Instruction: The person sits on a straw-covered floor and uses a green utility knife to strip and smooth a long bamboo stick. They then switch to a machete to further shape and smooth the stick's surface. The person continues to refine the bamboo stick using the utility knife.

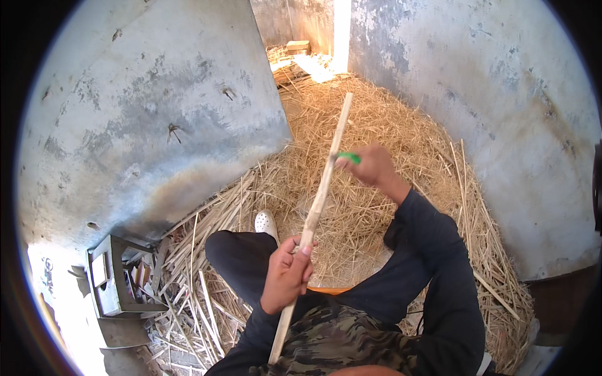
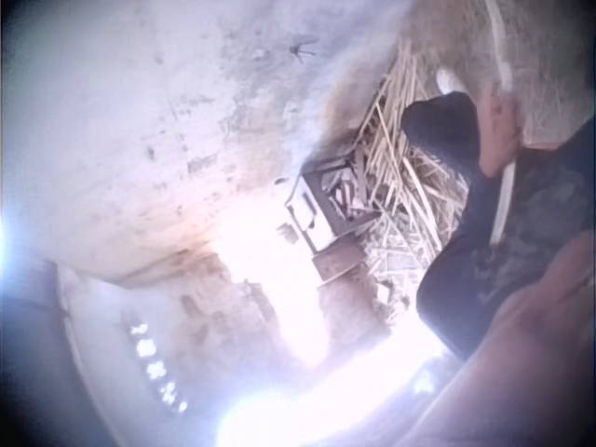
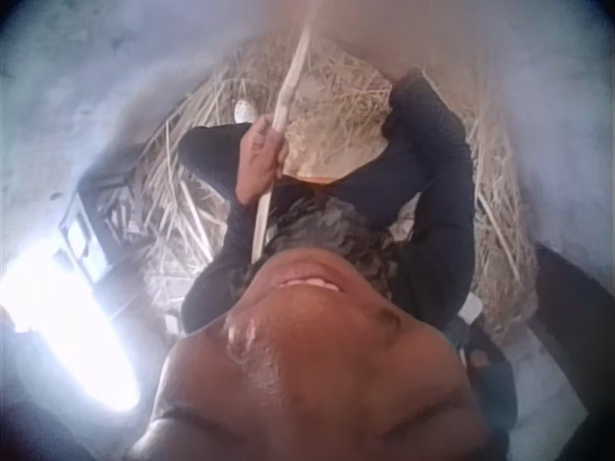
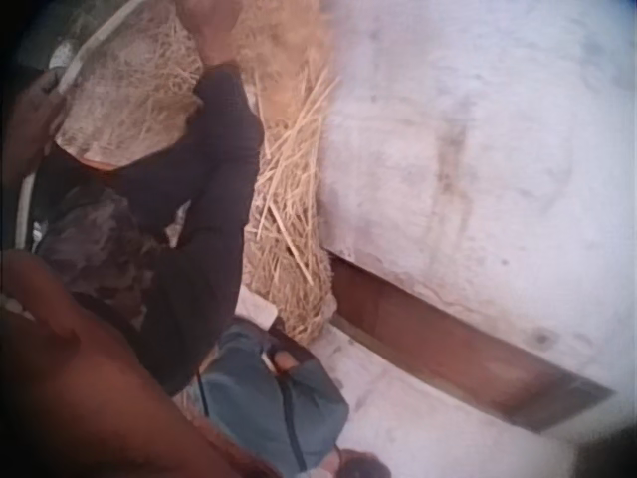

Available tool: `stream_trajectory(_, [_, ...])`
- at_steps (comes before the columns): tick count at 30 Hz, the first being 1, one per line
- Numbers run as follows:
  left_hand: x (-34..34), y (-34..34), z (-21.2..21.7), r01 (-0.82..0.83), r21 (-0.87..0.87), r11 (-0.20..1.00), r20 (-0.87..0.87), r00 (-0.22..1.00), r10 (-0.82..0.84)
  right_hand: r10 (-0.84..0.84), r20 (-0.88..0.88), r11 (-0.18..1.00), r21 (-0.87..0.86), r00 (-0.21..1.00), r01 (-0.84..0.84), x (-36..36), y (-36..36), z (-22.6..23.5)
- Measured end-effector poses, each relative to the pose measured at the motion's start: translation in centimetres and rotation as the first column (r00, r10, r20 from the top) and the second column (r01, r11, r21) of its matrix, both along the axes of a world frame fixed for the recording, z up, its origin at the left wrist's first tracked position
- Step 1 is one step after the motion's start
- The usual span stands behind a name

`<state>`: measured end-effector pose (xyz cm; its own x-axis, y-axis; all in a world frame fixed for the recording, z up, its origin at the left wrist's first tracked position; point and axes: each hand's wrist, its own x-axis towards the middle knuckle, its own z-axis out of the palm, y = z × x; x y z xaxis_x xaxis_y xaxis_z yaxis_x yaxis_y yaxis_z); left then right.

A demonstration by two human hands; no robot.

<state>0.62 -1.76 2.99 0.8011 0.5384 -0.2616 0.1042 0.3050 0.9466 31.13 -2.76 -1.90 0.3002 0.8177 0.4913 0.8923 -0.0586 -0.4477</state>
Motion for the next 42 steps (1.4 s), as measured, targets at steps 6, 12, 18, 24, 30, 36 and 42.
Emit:
stream_trajectory(6, [0.2,0.0,-0.2,0.017,0.026,1.0,0.011,1.0,-0.017,-0.069,0.119,0.997,0.038,0.99,0.065,2.3,0.4,-0.9])
stream_trajectory(12, [-0.1,-0.2,0.1,0.036,0.023,0.999,-0.011,0.999,-0.036,-0.153,0.133,0.986,0.084,0.979,0.143,5.5,1.3,-0.4])
stream_trajectory(18, [-0.1,-0.1,-0.2,0.062,0.003,0.998,-0.016,0.998,-0.062,-0.173,0.243,0.977,0.163,0.954,0.136,7.8,1.7,-0.4])
stream_trajectory(24, [0.4,-0.5,0.0,0.071,-0.019,0.997,-0.051,0.996,-0.072,-0.269,0.186,0.963,0.064,0.945,0.261,10.9,1.2,0.1])
stream_trajectory(30, [0.6,-2.0,1.0,0.194,-0.086,0.977,-0.136,0.969,-0.204,-0.58,-0.037,0.815,-0.03,0.814,0.579,17.3,0.4,-1.3])
stream_trajectory(36, [1.4,-1.0,-1.4,0.053,-0.086,0.995,-0.097,0.993,-0.061,-0.59,-0.121,0.8,-0.219,0.798,0.558,19.9,-5.7,-3.8])
stream_trajectory(42, [2.6,2.3,-2.4,0.015,-0.117,0.993,0.069,0.998,-0.007,-0.124,-0.17,0.99,-0.094,0.978,0.109,6.6,-2.9,-0.9])
